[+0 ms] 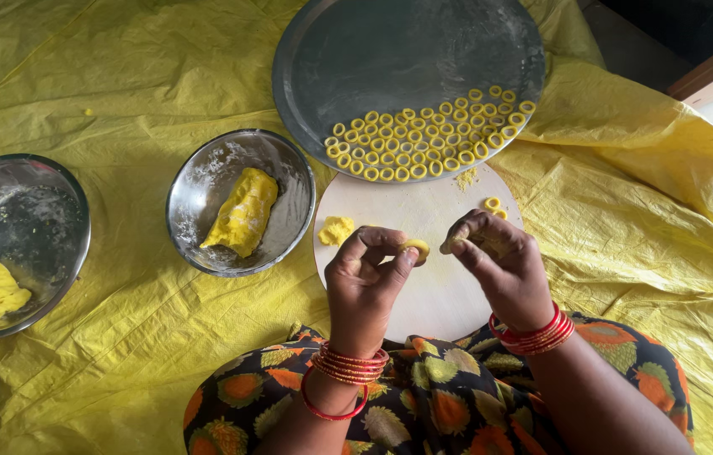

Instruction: The person shapes yellow dough into small ring shapes by hand and places them on a metal tray. They repeatedly pinch off small pieces of dough, roll them into thin strips, and form them into rings.

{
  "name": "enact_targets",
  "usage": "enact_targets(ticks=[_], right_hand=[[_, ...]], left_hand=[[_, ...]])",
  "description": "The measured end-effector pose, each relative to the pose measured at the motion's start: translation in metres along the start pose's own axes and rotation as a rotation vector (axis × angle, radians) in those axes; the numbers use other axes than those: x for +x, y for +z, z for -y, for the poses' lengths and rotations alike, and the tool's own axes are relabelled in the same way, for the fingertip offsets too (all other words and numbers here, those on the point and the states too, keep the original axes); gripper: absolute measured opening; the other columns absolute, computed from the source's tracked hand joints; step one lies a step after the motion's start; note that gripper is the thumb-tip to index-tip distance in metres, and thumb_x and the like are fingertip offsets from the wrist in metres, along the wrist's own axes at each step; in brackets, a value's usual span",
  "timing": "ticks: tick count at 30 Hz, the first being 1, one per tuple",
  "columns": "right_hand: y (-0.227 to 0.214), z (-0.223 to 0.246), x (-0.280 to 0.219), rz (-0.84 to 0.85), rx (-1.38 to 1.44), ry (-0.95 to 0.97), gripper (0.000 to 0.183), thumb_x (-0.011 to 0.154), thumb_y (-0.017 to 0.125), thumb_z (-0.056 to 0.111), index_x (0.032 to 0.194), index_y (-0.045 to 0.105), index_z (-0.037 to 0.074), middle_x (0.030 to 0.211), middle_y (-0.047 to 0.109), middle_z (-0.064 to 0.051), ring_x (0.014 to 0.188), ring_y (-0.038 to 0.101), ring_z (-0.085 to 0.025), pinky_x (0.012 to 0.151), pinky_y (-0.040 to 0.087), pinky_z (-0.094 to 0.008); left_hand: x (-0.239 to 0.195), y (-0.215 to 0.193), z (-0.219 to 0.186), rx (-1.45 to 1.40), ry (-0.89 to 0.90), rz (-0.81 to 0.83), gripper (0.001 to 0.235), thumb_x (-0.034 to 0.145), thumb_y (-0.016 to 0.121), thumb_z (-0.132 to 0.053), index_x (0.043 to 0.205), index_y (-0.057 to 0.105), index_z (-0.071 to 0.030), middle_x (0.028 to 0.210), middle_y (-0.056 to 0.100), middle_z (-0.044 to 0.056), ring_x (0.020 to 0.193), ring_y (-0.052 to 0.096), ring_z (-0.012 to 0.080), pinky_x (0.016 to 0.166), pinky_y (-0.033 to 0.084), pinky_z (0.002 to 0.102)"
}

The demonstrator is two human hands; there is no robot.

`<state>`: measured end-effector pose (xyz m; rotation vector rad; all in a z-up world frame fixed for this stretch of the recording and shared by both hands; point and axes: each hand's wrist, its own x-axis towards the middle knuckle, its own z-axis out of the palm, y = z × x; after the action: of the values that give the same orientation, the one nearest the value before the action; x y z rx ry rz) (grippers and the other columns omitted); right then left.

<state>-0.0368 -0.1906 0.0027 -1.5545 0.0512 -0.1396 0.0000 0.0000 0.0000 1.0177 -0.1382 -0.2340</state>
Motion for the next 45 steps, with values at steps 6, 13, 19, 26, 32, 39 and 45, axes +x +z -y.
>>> enact_targets(ticks=[6, 13, 19, 26, 32, 39, 45], right_hand=[[-0.004, -0.005, 0.005, -0.025, 0.278, 0.078, 0.013, 0.100, 0.068, 0.011, 0.103, 0.066, -0.002, 0.101, 0.070, -0.009, 0.099, 0.066, -0.017, 0.094, 0.052, -0.034], [-0.006, -0.011, 0.005, -0.014, 0.354, 0.092, 0.017, 0.102, 0.063, 0.009, 0.107, 0.068, -0.006, 0.103, 0.070, -0.013, 0.100, 0.066, -0.020, 0.095, 0.052, -0.036], [-0.006, -0.010, 0.007, -0.012, 0.516, 0.164, 0.022, 0.099, 0.061, 0.010, 0.109, 0.068, -0.008, 0.105, 0.071, -0.015, 0.100, 0.067, -0.024, 0.096, 0.051, -0.039], [-0.009, -0.009, 0.013, 0.024, 0.404, 0.106, 0.020, 0.103, 0.060, 0.015, 0.101, 0.069, -0.003, 0.098, 0.072, -0.012, 0.095, 0.066, -0.020, 0.092, 0.050, -0.037], [-0.007, -0.013, 0.018, 0.119, -0.308, 0.003, 0.008, 0.092, 0.075, 0.008, 0.097, 0.073, 0.002, 0.091, 0.075, -0.004, 0.087, 0.068, -0.011, 0.083, 0.056, -0.029], [0.017, -0.017, 0.020, 0.305, -0.540, 0.008, 0.031, 0.090, 0.067, 0.006, 0.120, 0.074, 0.009, 0.102, 0.083, -0.006, 0.093, 0.080, -0.012, 0.083, 0.063, -0.030], [0.036, -0.021, 0.014, 0.670, -0.969, 0.454, 0.038, 0.095, 0.071, 0.046, 0.126, 0.076, 0.025, 0.105, 0.086, -0.008, 0.101, 0.083, -0.017, 0.092, 0.062, -0.030]], left_hand=[[0.005, -0.002, -0.013, -0.012, 0.020, -0.060, 0.017, 0.094, 0.070, 0.007, 0.110, 0.066, 0.003, 0.099, 0.072, 0.007, 0.093, 0.071, 0.0138, 0.090, 0.059, 0.030], [0.009, -0.005, -0.027, 0.019, 0.036, -0.090, 0.016, 0.095, 0.070, 0.003, 0.110, 0.066, 0.002, 0.096, 0.074, 0.009, 0.091, 0.072, 0.0163, 0.090, 0.061, 0.033], [0.010, -0.007, -0.032, 0.006, 0.037, -0.108, 0.014, 0.098, 0.067, -0.002, 0.111, 0.065, 0.002, 0.099, 0.073, 0.010, 0.095, 0.073, 0.0174, 0.089, 0.063, 0.037], [0.011, -0.006, -0.034, -0.010, 0.014, -0.108, 0.013, 0.100, 0.064, -0.005, 0.111, 0.065, 0.003, 0.104, 0.070, 0.011, 0.098, 0.072, 0.0195, 0.089, 0.064, 0.038], [0.012, -0.009, -0.035, -0.034, -0.014, -0.108, 0.016, 0.102, 0.061, -0.008, 0.113, 0.063, 0.003, 0.106, 0.069, 0.011, 0.099, 0.071, 0.0196, 0.090, 0.062, 0.039], [0.014, -0.015, -0.039, -0.177, -0.069, -0.092, 0.017, 0.102, 0.060, -0.008, 0.115, 0.062, 0.003, 0.106, 0.070, 0.013, 0.098, 0.071, 0.0205, 0.091, 0.061, 0.041], [0.017, -0.024, -0.040, -0.193, -0.079, -0.053, 0.019, 0.101, 0.059, -0.009, 0.117, 0.062, 0.002, 0.104, 0.070, 0.012, 0.097, 0.072, 0.0213, 0.090, 0.062, 0.041]])
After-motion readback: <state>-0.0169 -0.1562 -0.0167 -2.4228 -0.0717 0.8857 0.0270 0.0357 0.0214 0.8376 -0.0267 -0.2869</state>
